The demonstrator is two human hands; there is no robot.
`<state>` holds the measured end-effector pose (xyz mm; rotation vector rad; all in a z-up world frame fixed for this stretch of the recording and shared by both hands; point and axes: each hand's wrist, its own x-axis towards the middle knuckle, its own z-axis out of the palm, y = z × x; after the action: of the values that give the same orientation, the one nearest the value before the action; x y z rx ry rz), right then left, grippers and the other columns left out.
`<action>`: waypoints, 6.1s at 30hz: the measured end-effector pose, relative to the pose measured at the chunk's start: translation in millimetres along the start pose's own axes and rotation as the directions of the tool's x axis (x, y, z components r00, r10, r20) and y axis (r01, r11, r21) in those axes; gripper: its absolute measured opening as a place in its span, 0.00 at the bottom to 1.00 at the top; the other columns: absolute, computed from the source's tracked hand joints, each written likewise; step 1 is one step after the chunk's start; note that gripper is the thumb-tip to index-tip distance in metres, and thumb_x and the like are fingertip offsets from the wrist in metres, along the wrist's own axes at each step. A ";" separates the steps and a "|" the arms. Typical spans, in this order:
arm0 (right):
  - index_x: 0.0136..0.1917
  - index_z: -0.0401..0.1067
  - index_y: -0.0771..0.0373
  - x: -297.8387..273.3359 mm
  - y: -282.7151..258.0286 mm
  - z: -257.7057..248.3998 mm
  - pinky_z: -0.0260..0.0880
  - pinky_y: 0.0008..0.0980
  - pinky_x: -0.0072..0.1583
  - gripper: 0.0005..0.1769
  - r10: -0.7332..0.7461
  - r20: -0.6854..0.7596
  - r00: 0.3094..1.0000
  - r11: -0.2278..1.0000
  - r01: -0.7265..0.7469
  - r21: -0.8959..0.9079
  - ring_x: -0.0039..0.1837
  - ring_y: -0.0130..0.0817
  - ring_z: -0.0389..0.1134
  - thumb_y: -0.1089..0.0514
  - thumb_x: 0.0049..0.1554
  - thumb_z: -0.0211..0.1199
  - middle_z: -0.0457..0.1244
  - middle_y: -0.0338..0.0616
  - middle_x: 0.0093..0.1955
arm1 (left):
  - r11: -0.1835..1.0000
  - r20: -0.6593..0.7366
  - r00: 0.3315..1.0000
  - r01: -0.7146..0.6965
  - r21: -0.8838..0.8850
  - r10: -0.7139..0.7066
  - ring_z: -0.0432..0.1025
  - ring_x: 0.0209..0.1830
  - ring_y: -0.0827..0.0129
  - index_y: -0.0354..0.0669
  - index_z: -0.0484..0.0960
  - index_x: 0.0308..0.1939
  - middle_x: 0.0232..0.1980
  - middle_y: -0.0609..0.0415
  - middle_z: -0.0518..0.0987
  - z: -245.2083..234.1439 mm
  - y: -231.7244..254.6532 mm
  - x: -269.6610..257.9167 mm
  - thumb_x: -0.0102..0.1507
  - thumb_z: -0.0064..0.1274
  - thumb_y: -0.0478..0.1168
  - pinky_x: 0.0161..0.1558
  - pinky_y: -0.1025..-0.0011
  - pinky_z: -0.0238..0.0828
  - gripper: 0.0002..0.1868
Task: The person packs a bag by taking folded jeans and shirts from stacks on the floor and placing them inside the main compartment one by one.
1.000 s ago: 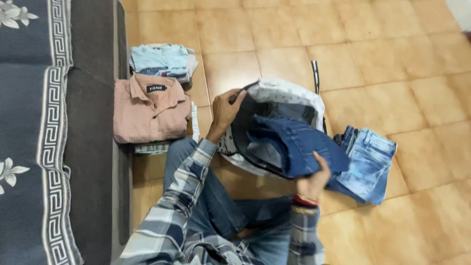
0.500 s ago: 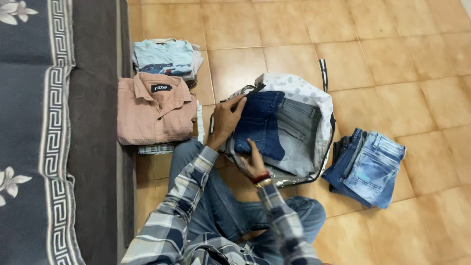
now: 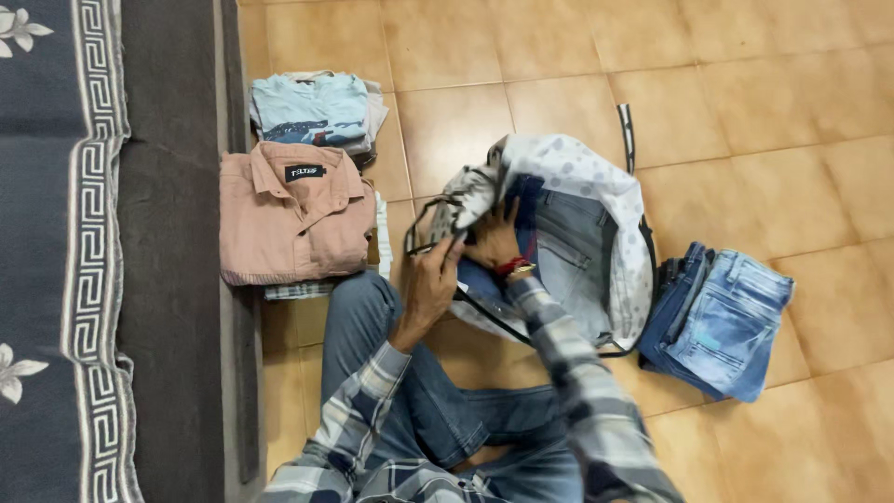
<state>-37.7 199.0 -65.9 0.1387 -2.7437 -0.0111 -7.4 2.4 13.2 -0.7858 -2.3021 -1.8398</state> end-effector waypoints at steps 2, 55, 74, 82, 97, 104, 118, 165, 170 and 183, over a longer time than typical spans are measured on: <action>0.66 0.73 0.55 9.8 7.1 51.6 0.41 0.75 0.72 0.40 0.117 0.290 0.950 0.993 -0.121 -0.004 0.73 0.66 0.56 0.27 0.51 0.54 0.63 0.63 0.69 | 0.974 0.077 0.974 0.209 0.083 -0.215 0.74 0.22 0.46 0.38 0.84 0.53 0.26 0.35 0.77 -13.1 9.3 -1.1 0.70 0.50 0.44 0.26 0.54 0.65 0.15; 0.56 0.75 0.58 -400.3 243.4 -129.4 0.77 0.43 0.60 0.15 0.901 0.433 -0.012 -0.368 0.506 0.780 0.55 0.42 0.75 0.55 0.56 0.72 0.72 0.42 0.53 | 0.702 0.794 0.454 -0.710 0.050 0.403 0.75 0.40 0.59 0.44 0.83 0.38 0.36 0.52 0.77 34.4 57.1 -117.8 0.59 0.56 0.42 0.41 0.62 0.72 0.07; 0.76 0.61 0.68 -296.2 42.9 -289.8 0.62 0.49 0.78 0.30 0.925 0.121 0.360 -0.306 0.517 0.799 0.75 0.48 0.66 0.55 0.64 0.56 0.63 0.51 0.74 | 0.920 0.208 0.975 -0.152 0.361 0.080 0.68 0.65 0.40 0.37 0.81 0.60 0.69 0.34 0.70 21.5 0.8 49.2 0.59 0.53 0.34 0.64 0.51 0.66 0.24; 0.68 0.66 0.68 -243.8 -15.3 -230.8 0.70 0.44 0.69 0.21 0.826 0.395 0.401 -0.528 0.308 0.791 0.64 0.44 0.70 0.61 0.63 0.58 0.67 0.50 0.63 | 0.933 0.301 0.947 -0.205 0.297 0.112 0.67 0.65 0.40 0.29 0.72 0.64 0.76 0.39 0.66 -4.8 14.3 83.3 0.55 0.42 0.23 0.63 0.54 0.67 0.30; 0.58 0.72 0.60 -130.9 -77.8 32.7 0.73 0.37 0.57 0.13 0.404 0.771 0.492 -0.880 -0.020 0.474 0.53 0.36 0.71 0.51 0.64 0.61 0.69 0.44 0.53 | 0.944 0.495 0.842 -0.307 0.118 0.212 0.53 0.77 0.42 0.26 0.61 0.72 0.81 0.40 0.51 12.4 -15.0 62.0 0.47 0.51 0.25 0.73 0.59 0.54 0.46; 0.58 0.72 0.64 -137.1 -81.2 -39.5 0.77 0.34 0.61 0.20 0.069 0.844 0.532 -0.911 -0.311 0.271 0.56 0.36 0.77 0.48 0.64 0.52 0.73 0.49 0.57 | 0.971 0.452 0.880 -0.215 0.108 0.145 0.55 0.77 0.42 0.26 0.64 0.71 0.82 0.44 0.53 -7.8 16.9 57.0 0.48 0.45 0.24 0.73 0.54 0.53 0.43; 0.75 0.60 0.63 14.1 -5.3 39.2 0.29 0.79 0.71 0.58 0.225 0.401 0.888 0.937 -0.084 -0.340 0.78 0.61 0.47 0.31 0.39 0.66 0.52 0.57 0.77 | 0.973 0.403 0.886 -0.219 -0.071 0.229 0.52 0.81 0.42 0.26 0.63 0.73 0.80 0.39 0.58 -4.5 4.2 58.8 0.48 0.44 0.25 0.77 0.58 0.49 0.44; 0.53 0.71 0.66 -361.4 193.4 -161.1 0.77 0.36 0.56 0.15 0.981 0.153 -0.119 -0.074 0.499 0.864 0.51 0.39 0.73 0.69 0.54 0.71 0.69 0.45 0.50 | 0.844 0.918 0.387 -0.518 0.137 0.089 0.72 0.56 0.46 0.42 0.83 0.53 0.53 0.40 0.78 174.4 -45.8 -35.3 0.63 0.53 0.54 0.63 0.46 0.61 0.23; 0.62 0.71 0.71 -311.4 112.2 -274.3 0.74 0.41 0.65 0.22 0.995 0.057 0.078 -0.088 0.479 0.873 0.61 0.44 0.73 0.61 0.57 0.65 0.69 0.50 0.60 | 0.975 0.754 0.652 -0.207 0.076 0.080 0.74 0.59 0.41 0.36 0.82 0.56 0.57 0.35 0.81 254.7 -85.3 4.5 0.76 0.34 0.61 0.61 0.51 0.70 0.32; 0.65 0.67 0.65 -227.5 52.1 -147.5 0.67 0.43 0.63 0.24 0.894 0.373 0.248 -0.447 0.447 0.774 0.57 0.41 0.68 0.64 0.58 0.70 0.66 0.44 0.57 | 0.432 0.895 0.360 0.873 -0.225 -0.262 0.70 0.59 0.53 0.38 0.68 0.68 0.64 0.43 0.73 283.0 -109.8 151.7 0.60 0.39 0.77 0.57 0.50 0.70 0.50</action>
<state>222.9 275.1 -15.6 -0.6050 -0.4886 2.0430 -118.7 301.3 -102.7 -0.9279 -2.5230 -3.5366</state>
